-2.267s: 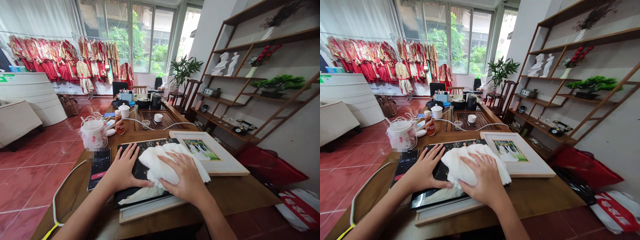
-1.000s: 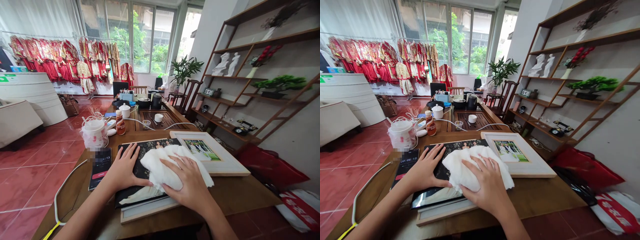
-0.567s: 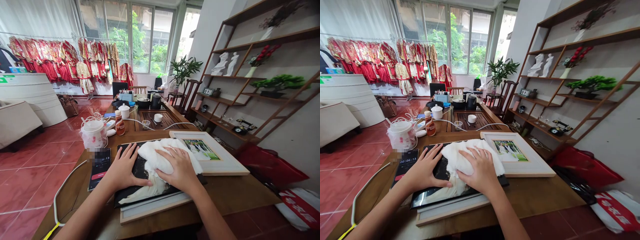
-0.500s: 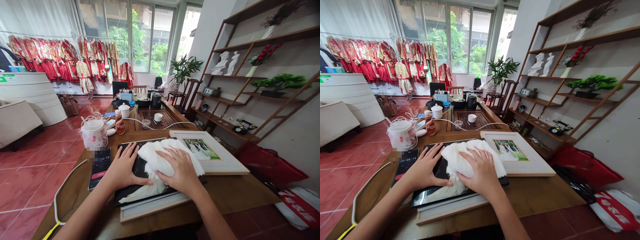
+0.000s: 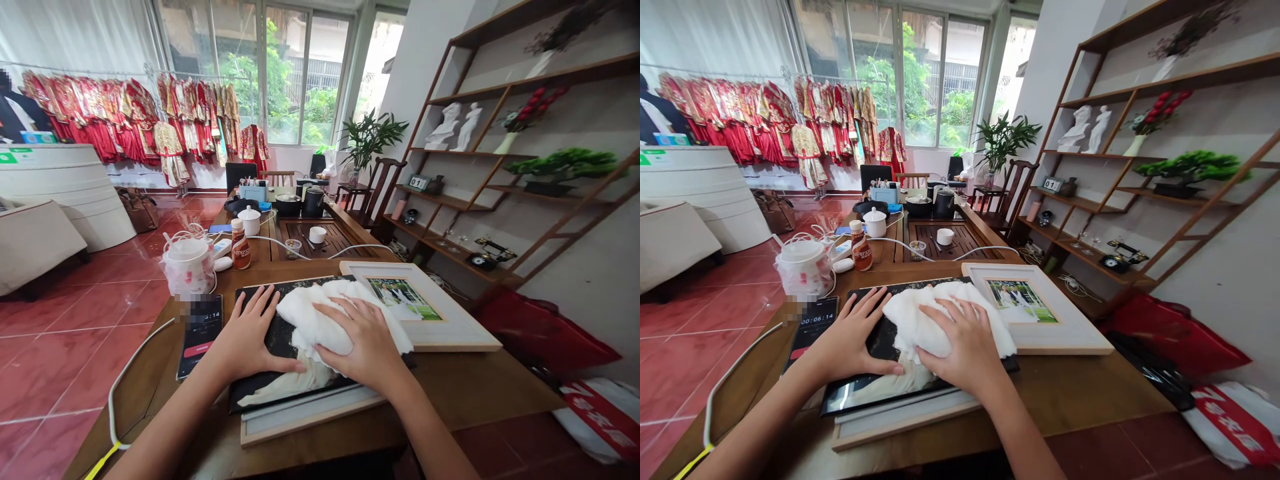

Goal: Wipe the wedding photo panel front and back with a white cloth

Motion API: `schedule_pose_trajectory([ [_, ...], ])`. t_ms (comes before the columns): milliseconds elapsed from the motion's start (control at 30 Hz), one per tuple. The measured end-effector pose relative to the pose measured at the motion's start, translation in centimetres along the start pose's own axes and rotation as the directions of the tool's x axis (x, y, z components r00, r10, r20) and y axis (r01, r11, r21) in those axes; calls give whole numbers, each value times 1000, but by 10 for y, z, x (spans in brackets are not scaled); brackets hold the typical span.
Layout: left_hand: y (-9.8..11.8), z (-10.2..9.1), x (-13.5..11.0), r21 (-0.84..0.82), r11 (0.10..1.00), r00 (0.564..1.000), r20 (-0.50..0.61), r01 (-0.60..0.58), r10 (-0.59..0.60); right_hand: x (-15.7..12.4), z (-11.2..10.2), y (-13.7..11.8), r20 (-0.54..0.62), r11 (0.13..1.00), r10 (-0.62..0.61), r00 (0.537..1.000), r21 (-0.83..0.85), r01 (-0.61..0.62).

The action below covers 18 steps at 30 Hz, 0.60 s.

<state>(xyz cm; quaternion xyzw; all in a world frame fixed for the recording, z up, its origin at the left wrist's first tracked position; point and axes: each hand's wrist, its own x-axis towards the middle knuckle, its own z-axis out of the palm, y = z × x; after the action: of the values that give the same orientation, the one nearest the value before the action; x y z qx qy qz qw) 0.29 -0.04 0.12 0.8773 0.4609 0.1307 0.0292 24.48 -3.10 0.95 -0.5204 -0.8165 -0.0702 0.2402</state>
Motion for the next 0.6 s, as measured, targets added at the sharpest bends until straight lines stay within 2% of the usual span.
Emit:
schedule_pose_trajectory([
  [167, 1, -2, 0, 4, 1000, 1000, 17, 16, -16, 7, 4, 3, -29, 1000, 4, 1000, 1, -4],
  [333, 0, 0, 1, 5, 1000, 1000, -9, 3, -3, -10, 0, -1, -11, 999, -32, 999, -14, 31],
  [467, -2, 1, 1, 26, 1000, 1000, 12, 7, -7, -25, -4, -4, -5, 999, -40, 999, -35, 40],
  [600, -3, 1, 1, 20, 1000, 1000, -10, -8, 9, -23, -5, -4, -1, 999, -30, 1000, -38, 30],
])
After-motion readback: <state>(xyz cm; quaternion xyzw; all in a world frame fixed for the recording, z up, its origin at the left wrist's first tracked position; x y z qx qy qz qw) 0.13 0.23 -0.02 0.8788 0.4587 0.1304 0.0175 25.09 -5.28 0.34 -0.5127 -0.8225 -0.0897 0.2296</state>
